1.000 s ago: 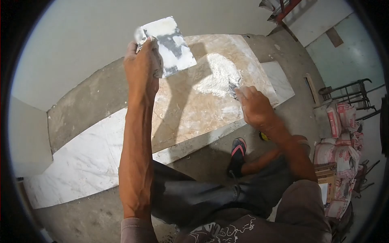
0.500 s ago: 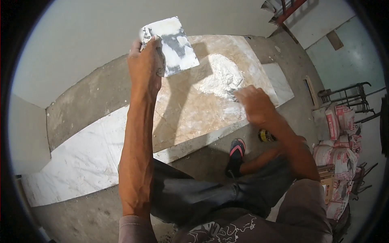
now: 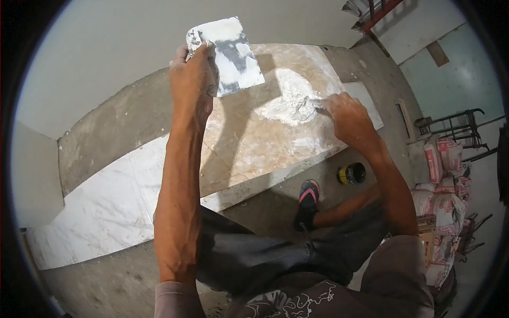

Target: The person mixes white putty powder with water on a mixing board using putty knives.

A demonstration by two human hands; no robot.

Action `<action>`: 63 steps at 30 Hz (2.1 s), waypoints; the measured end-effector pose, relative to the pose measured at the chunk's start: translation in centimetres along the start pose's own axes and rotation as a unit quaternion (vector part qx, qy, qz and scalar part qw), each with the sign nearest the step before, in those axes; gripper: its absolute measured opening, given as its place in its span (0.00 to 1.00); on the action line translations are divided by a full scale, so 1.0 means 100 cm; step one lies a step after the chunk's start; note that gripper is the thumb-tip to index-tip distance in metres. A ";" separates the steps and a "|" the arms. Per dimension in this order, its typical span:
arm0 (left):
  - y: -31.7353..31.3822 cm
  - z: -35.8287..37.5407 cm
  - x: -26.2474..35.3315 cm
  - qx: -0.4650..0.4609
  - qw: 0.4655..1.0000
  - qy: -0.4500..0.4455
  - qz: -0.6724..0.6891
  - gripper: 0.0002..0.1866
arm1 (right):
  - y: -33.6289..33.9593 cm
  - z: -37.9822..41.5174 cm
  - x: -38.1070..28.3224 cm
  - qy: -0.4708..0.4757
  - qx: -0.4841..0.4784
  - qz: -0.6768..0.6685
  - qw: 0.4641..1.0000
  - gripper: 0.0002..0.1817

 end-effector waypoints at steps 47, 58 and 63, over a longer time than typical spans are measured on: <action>0.000 -0.001 0.020 -0.005 0.997 -0.019 0.073 0.16 | 0.016 -0.033 -0.058 0.220 0.094 0.019 0.971 0.03; 0.006 -0.002 0.020 0.002 0.999 -0.016 0.039 0.15 | -0.005 -0.014 -0.077 0.199 0.054 -0.018 0.978 0.16; 0.002 0.000 0.023 0.005 0.998 -0.009 0.055 0.14 | -0.003 -0.015 -0.077 0.214 0.055 -0.035 0.975 0.09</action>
Point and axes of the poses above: each hand's wrist, its own z-axis away from the middle knuckle, its own y-axis out of the back of the hand, x = y × z, the point moved 5 cm from there along -z, towards the middle knuckle, and after that the axes turned 10 degrees about x, right-handed, at the moved point
